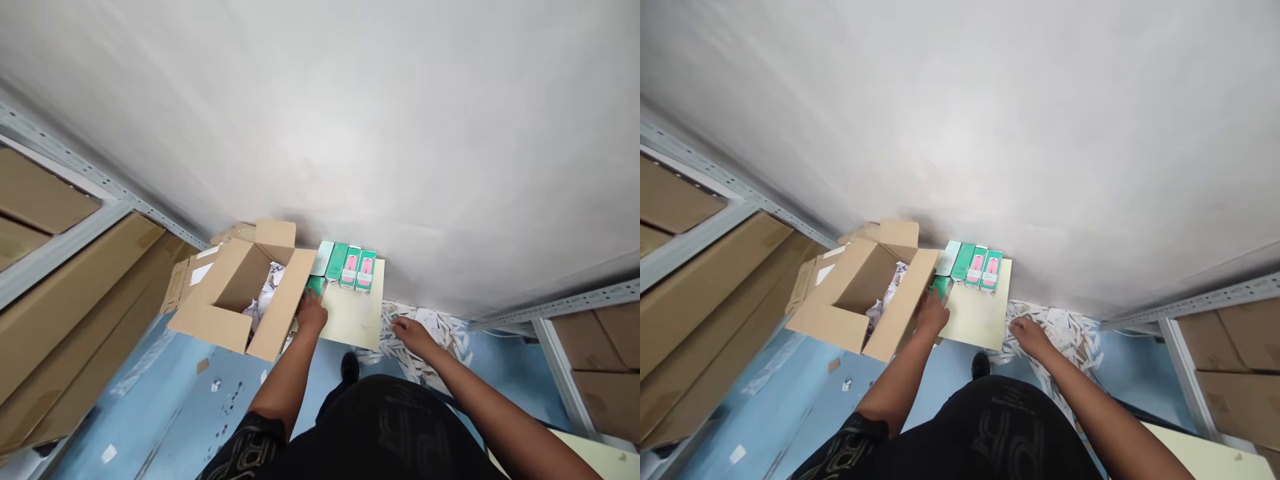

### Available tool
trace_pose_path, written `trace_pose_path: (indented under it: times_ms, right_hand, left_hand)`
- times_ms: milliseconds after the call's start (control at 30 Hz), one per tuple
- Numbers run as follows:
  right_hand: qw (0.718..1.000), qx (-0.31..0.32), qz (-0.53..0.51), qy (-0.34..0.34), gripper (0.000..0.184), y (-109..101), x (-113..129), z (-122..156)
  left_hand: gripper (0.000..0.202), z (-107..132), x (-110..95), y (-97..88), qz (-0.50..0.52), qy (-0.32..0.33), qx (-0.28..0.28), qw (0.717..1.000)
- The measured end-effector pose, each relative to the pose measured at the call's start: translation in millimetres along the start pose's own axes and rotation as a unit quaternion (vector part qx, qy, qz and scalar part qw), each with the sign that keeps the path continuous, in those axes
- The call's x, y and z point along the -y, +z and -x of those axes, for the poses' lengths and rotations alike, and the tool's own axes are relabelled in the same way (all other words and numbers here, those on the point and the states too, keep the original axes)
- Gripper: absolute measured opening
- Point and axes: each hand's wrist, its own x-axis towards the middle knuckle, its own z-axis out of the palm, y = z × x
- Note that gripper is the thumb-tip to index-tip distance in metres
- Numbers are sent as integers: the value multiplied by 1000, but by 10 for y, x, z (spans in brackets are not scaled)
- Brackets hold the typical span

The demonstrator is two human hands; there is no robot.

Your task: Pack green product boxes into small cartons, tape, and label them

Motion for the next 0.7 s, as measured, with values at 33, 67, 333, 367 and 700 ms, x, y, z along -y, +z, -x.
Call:
trace_pose_path:
  times_ms: [33,67,333,367,700]
  right_hand:
    - [1000,8,-2,-2,36,50,38,-48]
    - [1000,14,-3,0,36,95,69,-90]
    - [999,39,1,21,36,289,245,-297]
    - [999,44,4,20,34,313,285,-314]
    - [961,139,-156,181,50,842,746,-639]
  left_hand:
    - [87,-35,121,81,-7,-19,18,1000]
    - [87,-58,231,165,-16,-34,32,999]
    - [88,0,479,427,61,-25,34,997]
    - [90,32,444,408,104,-38,36,993]
    - [82,941,224,443,658,-135,225,705]
